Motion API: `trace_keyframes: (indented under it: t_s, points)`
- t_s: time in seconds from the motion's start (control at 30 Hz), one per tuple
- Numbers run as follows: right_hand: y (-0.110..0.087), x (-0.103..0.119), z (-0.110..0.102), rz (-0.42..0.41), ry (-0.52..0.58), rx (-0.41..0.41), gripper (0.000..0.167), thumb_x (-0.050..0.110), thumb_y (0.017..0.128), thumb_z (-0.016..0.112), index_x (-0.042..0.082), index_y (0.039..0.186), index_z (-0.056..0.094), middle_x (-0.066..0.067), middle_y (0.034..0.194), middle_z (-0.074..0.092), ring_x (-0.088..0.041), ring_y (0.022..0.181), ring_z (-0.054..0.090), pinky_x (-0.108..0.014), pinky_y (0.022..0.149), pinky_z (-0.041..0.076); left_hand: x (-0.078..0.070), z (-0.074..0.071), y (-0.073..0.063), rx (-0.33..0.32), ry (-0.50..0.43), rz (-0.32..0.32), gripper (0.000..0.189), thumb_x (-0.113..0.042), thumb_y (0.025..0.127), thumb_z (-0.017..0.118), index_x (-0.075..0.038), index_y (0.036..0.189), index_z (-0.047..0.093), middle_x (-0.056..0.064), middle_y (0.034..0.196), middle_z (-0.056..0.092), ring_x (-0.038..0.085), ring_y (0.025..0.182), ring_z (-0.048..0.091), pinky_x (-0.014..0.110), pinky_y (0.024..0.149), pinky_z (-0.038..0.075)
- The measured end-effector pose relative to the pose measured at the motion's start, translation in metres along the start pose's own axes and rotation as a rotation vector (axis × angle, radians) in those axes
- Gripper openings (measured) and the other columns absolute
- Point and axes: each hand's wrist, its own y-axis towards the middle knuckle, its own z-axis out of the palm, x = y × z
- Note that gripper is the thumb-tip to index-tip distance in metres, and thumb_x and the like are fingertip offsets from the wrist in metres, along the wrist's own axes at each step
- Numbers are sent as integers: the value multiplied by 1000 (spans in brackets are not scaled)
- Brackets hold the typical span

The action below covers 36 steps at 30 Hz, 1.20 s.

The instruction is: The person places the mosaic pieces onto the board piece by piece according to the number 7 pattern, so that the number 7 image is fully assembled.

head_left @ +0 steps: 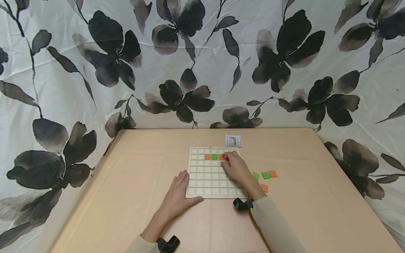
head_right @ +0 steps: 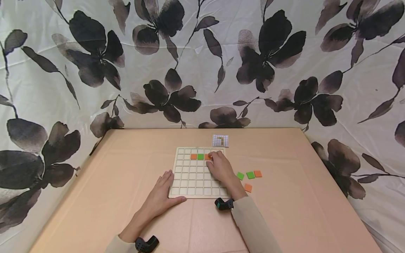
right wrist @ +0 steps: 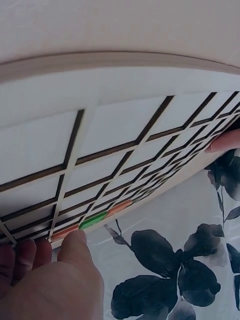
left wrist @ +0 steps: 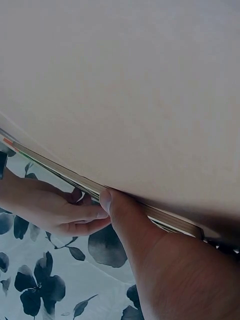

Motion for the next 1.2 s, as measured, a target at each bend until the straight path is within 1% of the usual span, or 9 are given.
trace_keyframes:
  t_s: [0.27,0.37,0.43,0.53,0.63,0.7,0.97,1.2]
  points:
    - [-5,6,-7,-7,-32,4,36,26,98,64,7,129,63,-11,116,65,-25,105,65,-44,92,58,0,0,0,3,-1,-5,110,-64,77,76,4,153,35,21,162,30,34,155,23,46,130,18]
    - [-7,7,-8,-12,-46,-2,36,26,98,64,7,128,64,-11,117,67,-26,105,67,-44,91,59,0,0,0,3,-3,-5,110,-64,77,76,4,153,35,21,162,31,34,155,23,46,130,18]
    - [-8,7,-9,-17,-62,-7,35,26,98,64,7,128,65,-11,117,68,-26,104,67,-43,90,59,0,0,0,2,-3,-3,110,-64,77,76,5,152,36,21,162,31,34,154,23,46,130,18]
    - [-9,7,-9,-26,-77,-14,35,26,98,64,7,127,65,-10,115,69,-22,96,67,-41,84,59,0,-1,0,0,-2,1,109,-63,77,76,5,152,35,22,162,31,34,154,23,47,130,19]
    - [-11,7,-9,-31,-81,-17,35,26,98,64,7,127,66,-8,111,69,-17,87,63,-36,77,58,0,-1,0,-3,-2,5,109,-63,77,76,5,152,35,22,162,31,35,154,24,47,130,19]
    - [-12,8,-10,-27,-76,-18,34,26,98,64,7,126,66,-7,108,68,-16,83,60,-34,73,56,0,-1,0,-5,-2,7,109,-63,77,76,5,152,35,22,162,31,35,154,24,47,130,19]
    - [-15,8,-11,-25,-67,-32,30,26,97,65,8,122,68,-5,104,68,-15,85,62,-34,74,57,0,-1,0,-3,0,9,109,-63,78,76,5,152,35,22,162,31,35,154,23,47,130,19]
    - [-15,8,-10,-12,-58,-19,31,26,97,64,8,123,68,-5,106,68,-15,86,62,-34,75,58,1,-1,0,-3,3,8,109,-63,78,76,5,153,35,22,162,31,35,154,23,47,130,19]
